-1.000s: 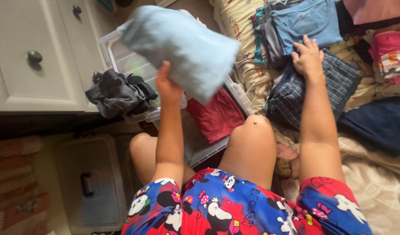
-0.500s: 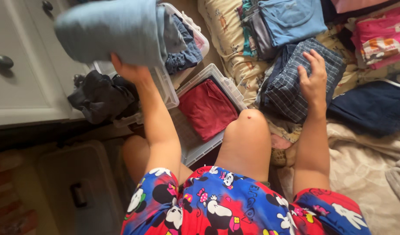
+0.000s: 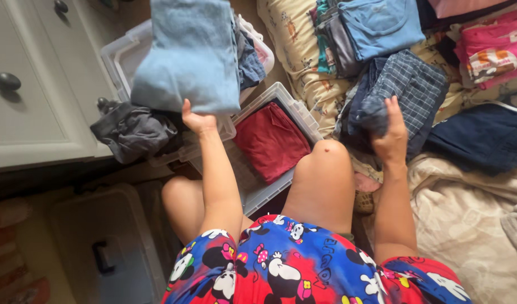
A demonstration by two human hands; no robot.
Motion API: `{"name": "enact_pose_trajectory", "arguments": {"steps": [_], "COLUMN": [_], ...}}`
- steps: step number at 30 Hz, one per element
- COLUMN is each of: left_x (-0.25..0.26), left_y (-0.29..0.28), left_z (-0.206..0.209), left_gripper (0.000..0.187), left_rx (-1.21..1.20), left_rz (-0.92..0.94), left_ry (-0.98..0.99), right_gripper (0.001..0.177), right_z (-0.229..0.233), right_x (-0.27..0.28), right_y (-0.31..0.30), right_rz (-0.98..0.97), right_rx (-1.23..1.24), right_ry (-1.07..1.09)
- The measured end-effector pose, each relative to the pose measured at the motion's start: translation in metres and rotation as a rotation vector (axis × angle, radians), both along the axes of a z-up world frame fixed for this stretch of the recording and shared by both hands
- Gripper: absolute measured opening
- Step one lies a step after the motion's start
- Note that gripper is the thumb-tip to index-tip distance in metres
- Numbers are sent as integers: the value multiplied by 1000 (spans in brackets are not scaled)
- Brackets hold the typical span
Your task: The person sorts and organizes various articles of clothing, including shirts, pants, and underwear, by placing them into plastic storage bins or arranging them on a bed.
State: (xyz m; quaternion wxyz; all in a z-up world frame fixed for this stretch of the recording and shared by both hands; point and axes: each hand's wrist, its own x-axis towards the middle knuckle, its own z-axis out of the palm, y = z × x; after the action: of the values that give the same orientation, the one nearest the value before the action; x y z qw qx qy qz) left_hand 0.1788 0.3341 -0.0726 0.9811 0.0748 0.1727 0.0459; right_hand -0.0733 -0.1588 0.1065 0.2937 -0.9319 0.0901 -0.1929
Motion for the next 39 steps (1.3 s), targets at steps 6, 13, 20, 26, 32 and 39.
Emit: {"name": "enact_pose_trajectory", "arguments": {"steps": [6, 13, 20, 26, 32, 39], "left_x": [-20, -113, -176, -167, -167, -159], "left_y": [5, -79, -212, -267, -281, -231], "left_z": [17, 45, 72, 80, 145, 112], "left_gripper": [45, 33, 24, 33, 69, 35], "left_rx": [137, 375, 621, 583, 432, 492], "left_rz": [-65, 33, -648, -1118, -1084, -789], "left_ry": [98, 264, 38, -270, -483, 110], "right_gripper": [27, 27, 29, 24, 33, 75], "right_z": [-83, -65, -36, -63, 64, 118], "right_x": [-14, -16, -13, -29, -12, 52], "right_y": [-103, -73, -39, -68, 5, 105], "right_rz": [-338, -214, -139, -291, -181, 696], "right_rx": [946, 783, 312, 838, 284, 365], "right_ry": [-389, -317, -43, -504, 32, 328]}}
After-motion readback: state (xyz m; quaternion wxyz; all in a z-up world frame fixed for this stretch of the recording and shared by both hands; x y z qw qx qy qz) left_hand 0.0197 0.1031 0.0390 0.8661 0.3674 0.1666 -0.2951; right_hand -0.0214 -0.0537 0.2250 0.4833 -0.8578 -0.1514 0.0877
